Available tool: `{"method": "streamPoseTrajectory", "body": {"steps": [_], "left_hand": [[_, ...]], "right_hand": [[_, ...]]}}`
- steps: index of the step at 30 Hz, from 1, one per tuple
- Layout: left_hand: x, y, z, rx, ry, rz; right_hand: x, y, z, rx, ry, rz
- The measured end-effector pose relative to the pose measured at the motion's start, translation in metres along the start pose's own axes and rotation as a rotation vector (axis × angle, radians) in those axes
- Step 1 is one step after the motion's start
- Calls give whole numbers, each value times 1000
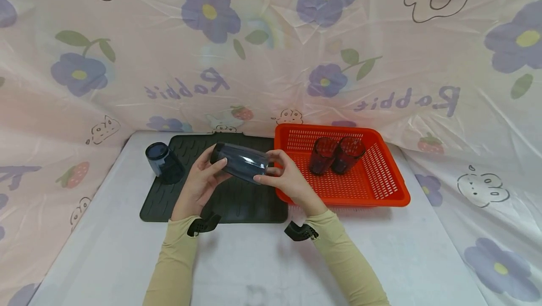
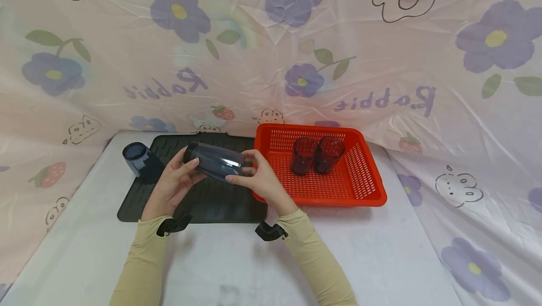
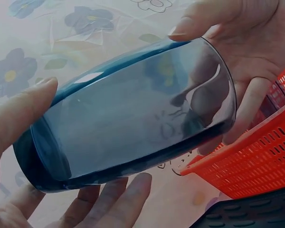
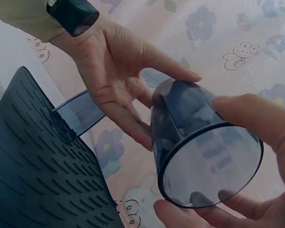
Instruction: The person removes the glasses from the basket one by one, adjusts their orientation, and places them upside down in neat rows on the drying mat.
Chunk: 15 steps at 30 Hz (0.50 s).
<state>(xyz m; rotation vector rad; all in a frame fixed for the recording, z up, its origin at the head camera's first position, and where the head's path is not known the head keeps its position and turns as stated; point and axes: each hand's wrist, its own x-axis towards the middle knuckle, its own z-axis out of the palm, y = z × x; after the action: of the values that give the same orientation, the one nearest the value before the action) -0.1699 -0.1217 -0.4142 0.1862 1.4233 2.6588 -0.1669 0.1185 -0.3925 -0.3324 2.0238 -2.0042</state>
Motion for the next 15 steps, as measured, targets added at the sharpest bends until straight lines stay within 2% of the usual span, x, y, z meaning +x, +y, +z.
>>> {"method": "streamPoseTrajectory", "body": {"steps": [10, 15], "left_hand": [[2, 7, 1, 46, -16, 23], [3, 9, 2, 65, -15, 31]], "right_hand": [[0, 3, 5, -40, -5, 38], [1, 5, 7, -37, -20, 28]]}}
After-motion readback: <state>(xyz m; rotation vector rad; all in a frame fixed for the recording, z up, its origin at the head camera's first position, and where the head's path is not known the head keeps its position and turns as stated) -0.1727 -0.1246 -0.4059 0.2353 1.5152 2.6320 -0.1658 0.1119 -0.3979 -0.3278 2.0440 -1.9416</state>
